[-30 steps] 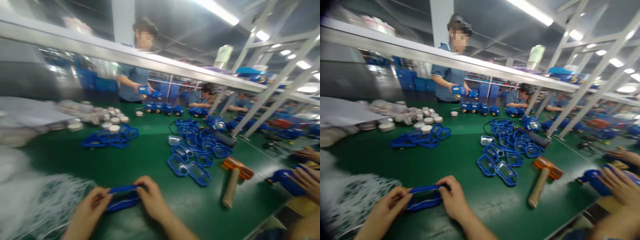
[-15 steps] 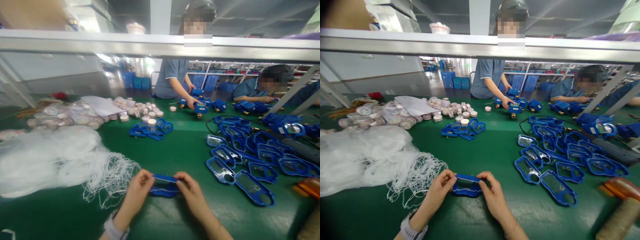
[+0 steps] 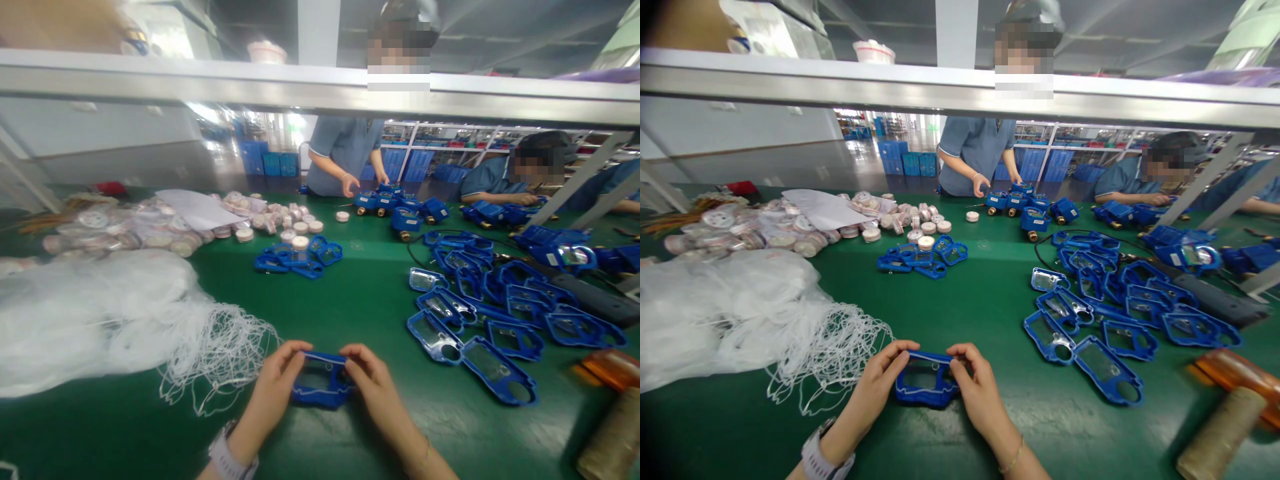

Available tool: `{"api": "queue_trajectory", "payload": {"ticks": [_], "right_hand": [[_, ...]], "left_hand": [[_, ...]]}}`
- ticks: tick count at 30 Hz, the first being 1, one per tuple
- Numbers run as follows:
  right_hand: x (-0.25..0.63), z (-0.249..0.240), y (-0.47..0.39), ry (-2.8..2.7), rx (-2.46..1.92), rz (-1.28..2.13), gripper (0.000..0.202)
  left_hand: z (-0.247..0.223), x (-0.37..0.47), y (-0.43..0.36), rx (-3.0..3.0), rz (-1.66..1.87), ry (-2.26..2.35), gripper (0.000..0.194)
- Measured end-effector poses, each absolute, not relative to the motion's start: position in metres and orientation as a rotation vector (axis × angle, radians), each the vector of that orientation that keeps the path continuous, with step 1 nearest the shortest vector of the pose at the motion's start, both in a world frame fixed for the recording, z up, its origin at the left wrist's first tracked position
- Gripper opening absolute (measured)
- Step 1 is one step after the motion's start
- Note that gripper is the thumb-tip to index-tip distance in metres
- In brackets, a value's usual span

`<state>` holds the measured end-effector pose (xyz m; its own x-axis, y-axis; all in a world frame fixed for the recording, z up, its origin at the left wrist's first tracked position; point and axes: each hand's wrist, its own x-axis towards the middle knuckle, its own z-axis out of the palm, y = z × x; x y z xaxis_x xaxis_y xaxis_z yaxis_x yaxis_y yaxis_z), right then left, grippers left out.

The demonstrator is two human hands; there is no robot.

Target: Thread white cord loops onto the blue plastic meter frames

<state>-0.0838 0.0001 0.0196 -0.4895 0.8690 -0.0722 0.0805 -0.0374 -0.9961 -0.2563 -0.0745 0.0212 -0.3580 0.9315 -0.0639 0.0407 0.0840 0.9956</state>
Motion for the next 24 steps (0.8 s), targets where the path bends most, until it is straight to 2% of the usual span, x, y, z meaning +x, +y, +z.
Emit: {"api": "queue_trajectory", "payload": {"ticks": [7, 13, 24], "right_hand": [[-0.083, 0.016, 0.002, -1.694, -0.970, 1.393, 0.020], [-0.083, 0.018, 0.003, -1.697, -1.056, 1.511, 0.032], [-0.091, 0.010, -0.007, -1.576, -0.992, 1.603, 0.030]], "left_hand": [[0.020, -0.246, -0.076, 0.836, 1.390, 1.527, 0.027], [0.016, -0.238, -0.077, 0.789, 1.422, 1.395, 0.028], [0.016, -0.226, -0.078, 0.780, 1.479, 1.408, 0.030]]}}
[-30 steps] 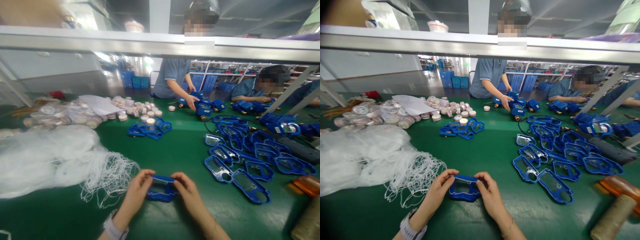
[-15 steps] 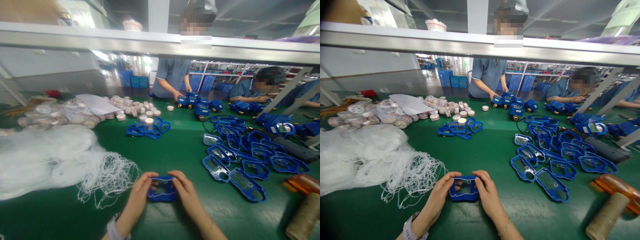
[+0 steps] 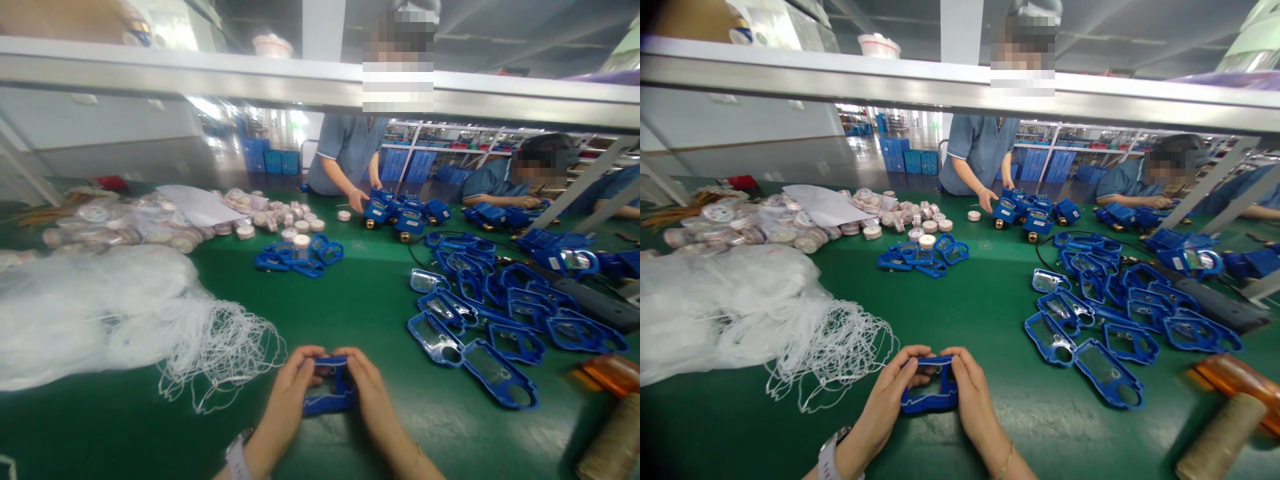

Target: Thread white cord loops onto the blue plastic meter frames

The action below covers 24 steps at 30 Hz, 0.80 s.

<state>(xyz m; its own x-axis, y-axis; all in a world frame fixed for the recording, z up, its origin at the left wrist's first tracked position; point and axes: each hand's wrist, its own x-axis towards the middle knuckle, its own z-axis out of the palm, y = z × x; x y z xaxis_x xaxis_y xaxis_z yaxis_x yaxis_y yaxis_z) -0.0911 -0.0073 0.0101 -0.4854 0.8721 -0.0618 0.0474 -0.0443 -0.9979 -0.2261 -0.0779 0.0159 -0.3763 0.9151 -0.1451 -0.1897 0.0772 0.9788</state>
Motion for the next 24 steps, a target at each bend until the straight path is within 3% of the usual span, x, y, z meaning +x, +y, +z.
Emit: {"api": "queue_trajectory", "payload": {"ticks": [12, 17, 24], "right_hand": [[-0.098, 0.021, -0.014, -1.429, -0.989, 1.715, 0.025], [-0.100, 0.016, -0.017, -1.500, -0.971, 1.606, 0.019], [-0.094, 0.022, -0.015, -1.147, -0.868, 2.147, 0.033]], "left_hand": [[0.015, -0.226, -0.077, 0.871, 1.509, 1.504, 0.026], [0.017, -0.229, -0.075, 0.976, 1.454, 1.669, 0.021], [0.017, -0.236, -0.074, 0.732, 1.583, 1.486, 0.019]]}}
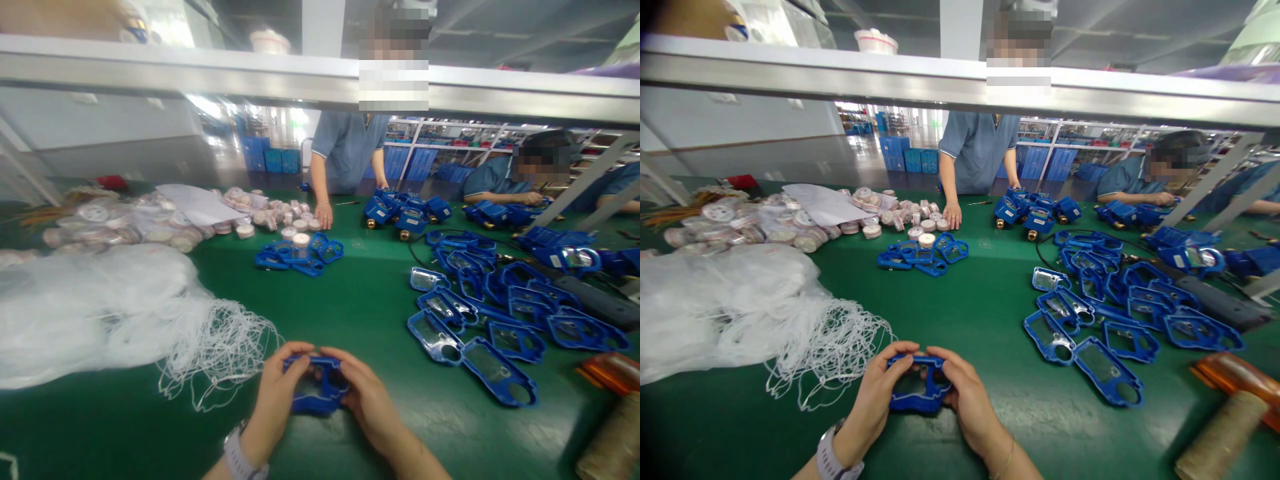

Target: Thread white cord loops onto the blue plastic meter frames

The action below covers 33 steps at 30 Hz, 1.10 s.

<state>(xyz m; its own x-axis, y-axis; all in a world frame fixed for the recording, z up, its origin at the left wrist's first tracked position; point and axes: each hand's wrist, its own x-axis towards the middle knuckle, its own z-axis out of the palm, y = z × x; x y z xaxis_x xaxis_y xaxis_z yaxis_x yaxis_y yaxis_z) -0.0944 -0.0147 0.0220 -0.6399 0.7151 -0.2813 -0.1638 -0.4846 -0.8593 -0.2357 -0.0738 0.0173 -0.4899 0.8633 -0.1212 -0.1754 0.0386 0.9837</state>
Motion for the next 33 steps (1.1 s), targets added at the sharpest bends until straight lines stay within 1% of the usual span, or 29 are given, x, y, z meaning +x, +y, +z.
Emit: {"api": "queue_trajectory", "payload": {"ticks": [4, 7, 15, 21, 25, 29, 33], "right_hand": [[-0.088, 0.025, -0.012, -1.077, -0.749, 2.250, 0.036], [-0.087, 0.025, -0.011, -1.059, -0.754, 2.273, 0.040], [-0.086, 0.026, -0.007, -1.001, -0.774, 2.174, 0.039], [-0.081, 0.027, 0.000, -0.965, -0.733, 2.187, 0.043], [-0.080, 0.029, 0.003, -0.905, -0.689, 2.223, 0.045], [-0.079, 0.030, 0.003, -0.893, -0.648, 2.245, 0.043], [-0.078, 0.032, 0.002, -0.908, -0.636, 2.256, 0.041]], "left_hand": [[0.021, -0.238, -0.074, 0.618, 1.607, 1.417, 0.025], [0.025, -0.240, -0.075, 0.597, 1.594, 1.378, 0.028], [0.029, -0.251, -0.074, 0.549, 1.541, 1.255, 0.041], [0.034, -0.259, -0.072, 0.464, 1.459, 1.115, 0.050], [0.041, -0.260, -0.075, 0.410, 1.455, 0.972, 0.049], [0.042, -0.260, -0.077, 0.339, 1.456, 0.854, 0.042], [0.040, -0.260, -0.076, 0.327, 1.467, 0.893, 0.039]]}}
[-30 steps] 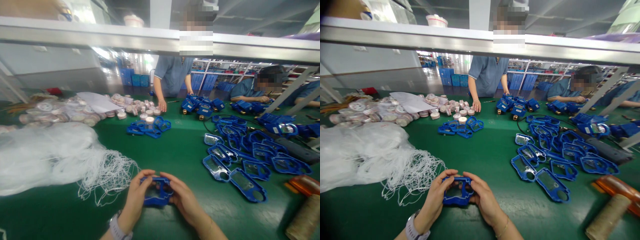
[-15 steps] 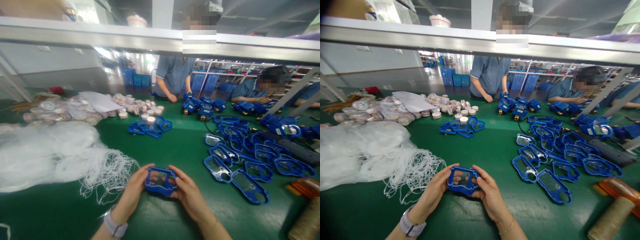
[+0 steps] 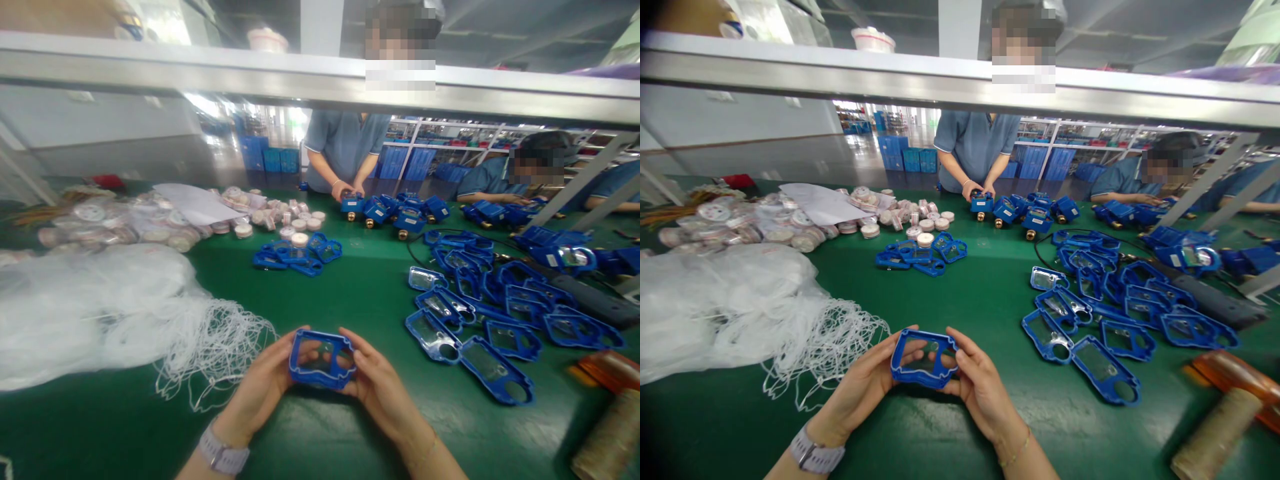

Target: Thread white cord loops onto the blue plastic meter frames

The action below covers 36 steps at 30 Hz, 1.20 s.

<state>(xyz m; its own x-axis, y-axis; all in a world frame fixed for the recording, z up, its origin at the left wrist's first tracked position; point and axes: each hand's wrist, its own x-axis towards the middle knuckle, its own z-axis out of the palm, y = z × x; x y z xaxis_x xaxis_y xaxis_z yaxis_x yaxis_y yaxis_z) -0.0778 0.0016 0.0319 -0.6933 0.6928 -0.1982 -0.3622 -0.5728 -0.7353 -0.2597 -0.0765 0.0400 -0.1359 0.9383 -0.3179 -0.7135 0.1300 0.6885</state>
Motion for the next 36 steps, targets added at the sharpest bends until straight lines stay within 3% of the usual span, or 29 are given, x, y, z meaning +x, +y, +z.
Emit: {"api": "queue_trajectory", "payload": {"ticks": [6, 12, 22, 36], "right_hand": [[-0.077, 0.030, 0.002, -0.974, -0.654, 2.294, 0.044], [-0.079, 0.028, 0.002, -0.918, -0.690, 2.276, 0.044], [-0.076, 0.032, 0.008, -0.831, -0.688, 2.222, 0.046], [-0.074, 0.033, 0.001, -1.018, -0.663, 2.107, 0.041]], "left_hand": [[0.041, -0.259, -0.075, 0.376, 1.472, 0.994, 0.037], [0.034, -0.259, -0.076, 0.634, 1.451, 1.239, 0.048], [0.043, -0.254, -0.079, 0.631, 1.431, 1.053, 0.064], [0.032, -0.255, -0.077, 0.712, 1.473, 1.190, 0.058]]}}
